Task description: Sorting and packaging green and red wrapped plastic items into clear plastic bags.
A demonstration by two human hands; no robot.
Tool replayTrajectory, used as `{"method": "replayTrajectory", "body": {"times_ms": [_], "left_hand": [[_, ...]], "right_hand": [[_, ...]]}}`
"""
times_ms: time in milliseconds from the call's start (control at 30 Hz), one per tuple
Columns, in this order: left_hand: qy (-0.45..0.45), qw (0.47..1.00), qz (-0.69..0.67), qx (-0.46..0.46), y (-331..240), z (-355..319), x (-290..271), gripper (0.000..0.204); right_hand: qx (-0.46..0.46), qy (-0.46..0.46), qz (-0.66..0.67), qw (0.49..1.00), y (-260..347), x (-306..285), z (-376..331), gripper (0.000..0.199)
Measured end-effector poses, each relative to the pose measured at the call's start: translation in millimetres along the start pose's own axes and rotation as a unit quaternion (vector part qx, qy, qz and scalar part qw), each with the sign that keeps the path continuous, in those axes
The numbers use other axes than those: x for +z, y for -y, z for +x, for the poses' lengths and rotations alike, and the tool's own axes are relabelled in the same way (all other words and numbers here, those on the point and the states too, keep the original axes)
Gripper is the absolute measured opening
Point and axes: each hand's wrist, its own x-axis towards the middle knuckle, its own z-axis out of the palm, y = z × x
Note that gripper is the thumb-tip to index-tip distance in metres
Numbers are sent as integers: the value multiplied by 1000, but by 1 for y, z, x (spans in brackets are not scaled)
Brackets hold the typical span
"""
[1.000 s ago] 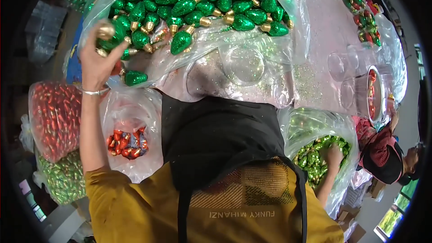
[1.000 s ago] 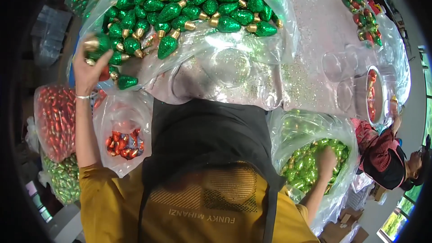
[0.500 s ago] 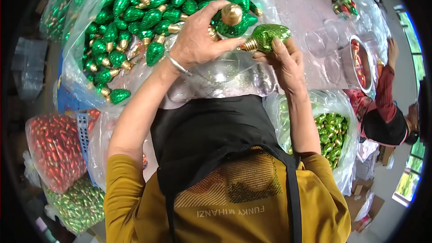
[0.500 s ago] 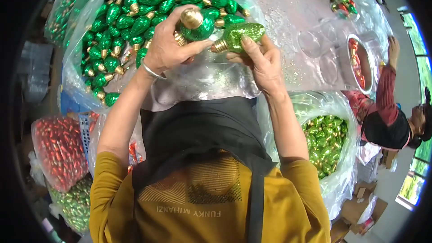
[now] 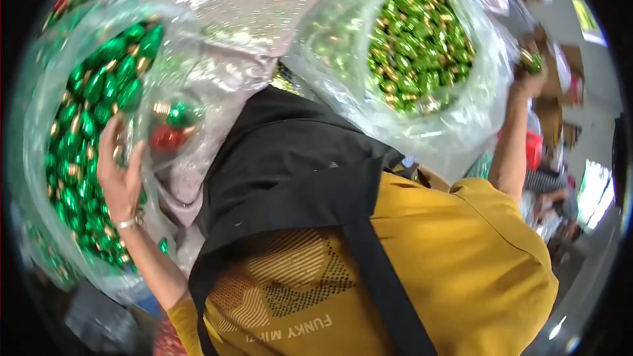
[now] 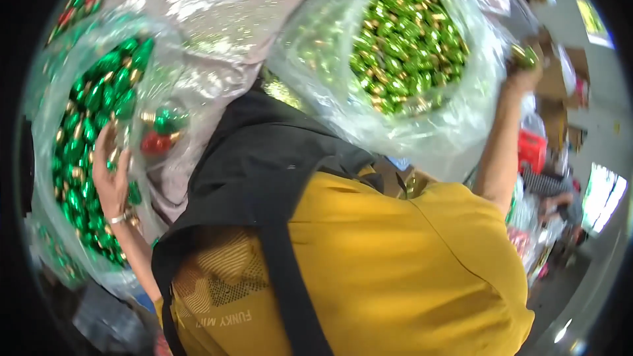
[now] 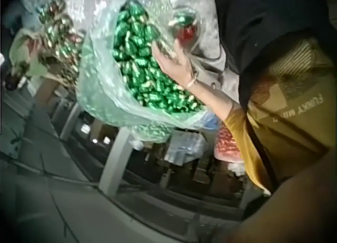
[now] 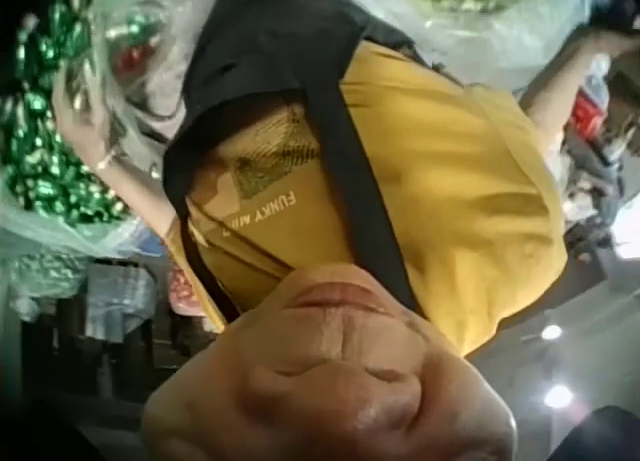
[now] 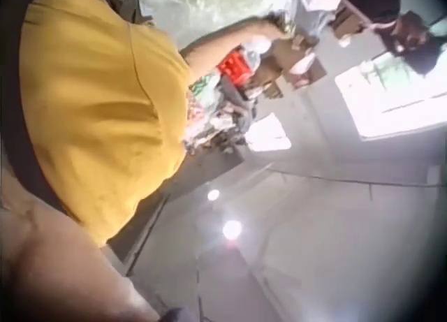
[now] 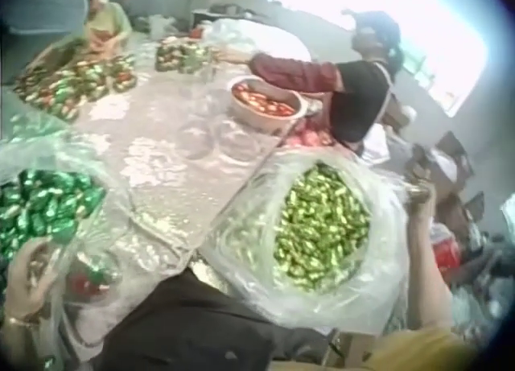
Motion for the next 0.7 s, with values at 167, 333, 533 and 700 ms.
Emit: {"method": "replayTrajectory", "body": {"times_ms": [167,333,533,700], "left_hand": [[59,997,47,12,-4,-2,3,40],[73,992,96,42,-24,6,4,34],[48,994,96,37,-29,6,-4,30],[0,993,113,32,-28,-9,-1,26]], "right_hand": [[128,-416,-505,746,-35,-285,-67,76],[320,-311,-582,680,-108,-408,-222,57],[471,-51,-749,463,-129,-395,-260,47],[-236,-305,-612,690,-112,-297,-106,23]]}}
